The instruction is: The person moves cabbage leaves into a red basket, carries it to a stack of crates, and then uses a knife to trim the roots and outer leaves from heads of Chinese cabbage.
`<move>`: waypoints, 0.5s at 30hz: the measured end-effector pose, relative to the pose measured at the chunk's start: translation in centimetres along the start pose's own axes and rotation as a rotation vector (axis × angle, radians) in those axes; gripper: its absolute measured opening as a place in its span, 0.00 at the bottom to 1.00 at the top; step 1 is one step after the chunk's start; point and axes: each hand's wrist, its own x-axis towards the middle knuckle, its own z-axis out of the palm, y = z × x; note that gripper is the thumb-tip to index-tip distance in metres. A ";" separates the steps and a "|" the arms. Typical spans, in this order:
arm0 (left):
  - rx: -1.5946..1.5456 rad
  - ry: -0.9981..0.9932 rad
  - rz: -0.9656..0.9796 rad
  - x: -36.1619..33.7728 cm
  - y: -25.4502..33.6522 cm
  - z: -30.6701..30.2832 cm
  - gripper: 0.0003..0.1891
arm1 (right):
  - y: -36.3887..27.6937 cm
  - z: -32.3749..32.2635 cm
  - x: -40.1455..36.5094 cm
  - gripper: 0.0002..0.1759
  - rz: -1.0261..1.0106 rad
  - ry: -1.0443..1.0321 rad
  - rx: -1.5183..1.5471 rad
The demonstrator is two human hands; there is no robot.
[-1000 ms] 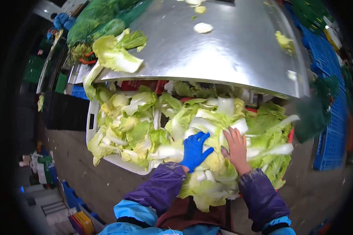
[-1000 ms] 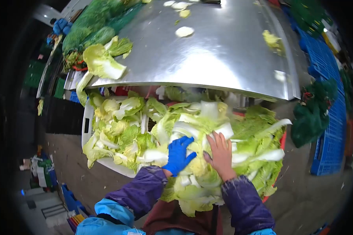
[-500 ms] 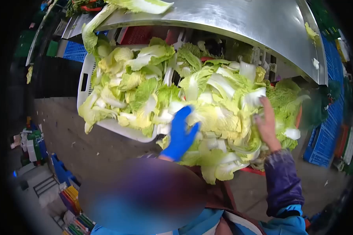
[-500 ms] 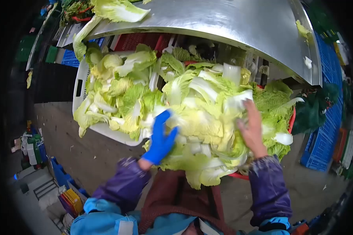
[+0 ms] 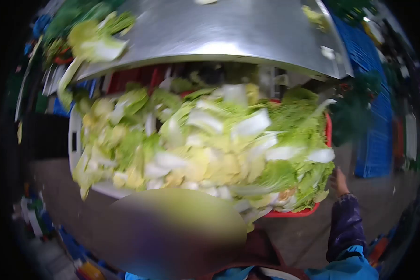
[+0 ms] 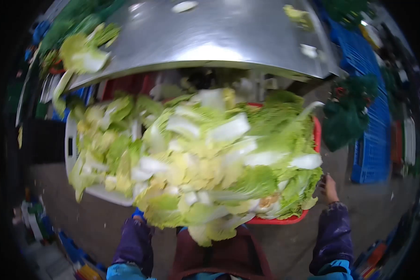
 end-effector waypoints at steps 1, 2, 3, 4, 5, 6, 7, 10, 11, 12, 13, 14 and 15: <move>-0.010 -0.004 -0.023 0.2 0.6 1.4 0.22 | -0.2 1.3 -0.5 0.27 -0.018 -0.099 0.135; -0.007 -0.004 -0.043 0.3 1.1 2.6 0.22 | -0.4 2.4 -0.8 0.27 -0.043 -0.199 0.268; 0.007 -0.003 -0.054 0.4 1.5 3.8 0.22 | -1.3 4.1 -2.1 0.24 -0.099 -0.212 0.320; 0.025 -0.003 -0.066 0.4 1.9 4.8 0.22 | -1.9 5.3 -3.1 0.22 -0.156 -0.228 0.365; 0.058 -0.003 -0.074 0.3 2.5 5.5 0.22 | -1.2 5.9 -2.7 0.22 -0.153 -0.205 0.390; 0.095 -0.005 -0.080 0.0 2.7 6.1 0.23 | 0.1 7.0 -1.5 0.20 -0.236 -0.191 0.540; 0.128 -0.003 -0.083 -0.2 3.2 6.3 0.23 | 1.4 7.7 -0.3 0.19 -0.323 -0.173 0.687; 0.269 -0.022 -0.087 -1.8 5.4 6.3 0.24 | 4.5 8.5 2.8 0.17 -0.599 0.289 0.042; 0.316 -0.029 -0.092 -2.2 6.1 6.6 0.24 | 1.9 8.4 0.0 0.17 -0.489 0.367 -0.121; 0.374 -0.037 -0.098 -2.9 6.8 6.6 0.24 | 0.9 8.6 -1.0 0.17 -0.477 0.395 -0.102; 0.438 -0.050 -0.104 -3.5 7.7 7.1 0.24 | 0.2 8.7 -1.6 0.17 -0.436 0.436 -0.199; 0.501 -0.055 -0.113 -4.3 8.2 7.3 0.24 | -0.1 8.6 -1.6 0.18 -0.396 0.472 -0.294; 0.574 -0.070 -0.114 -5.1 8.7 7.7 0.25 | 0.0 8.6 -1.0 0.19 -0.327 0.447 -0.227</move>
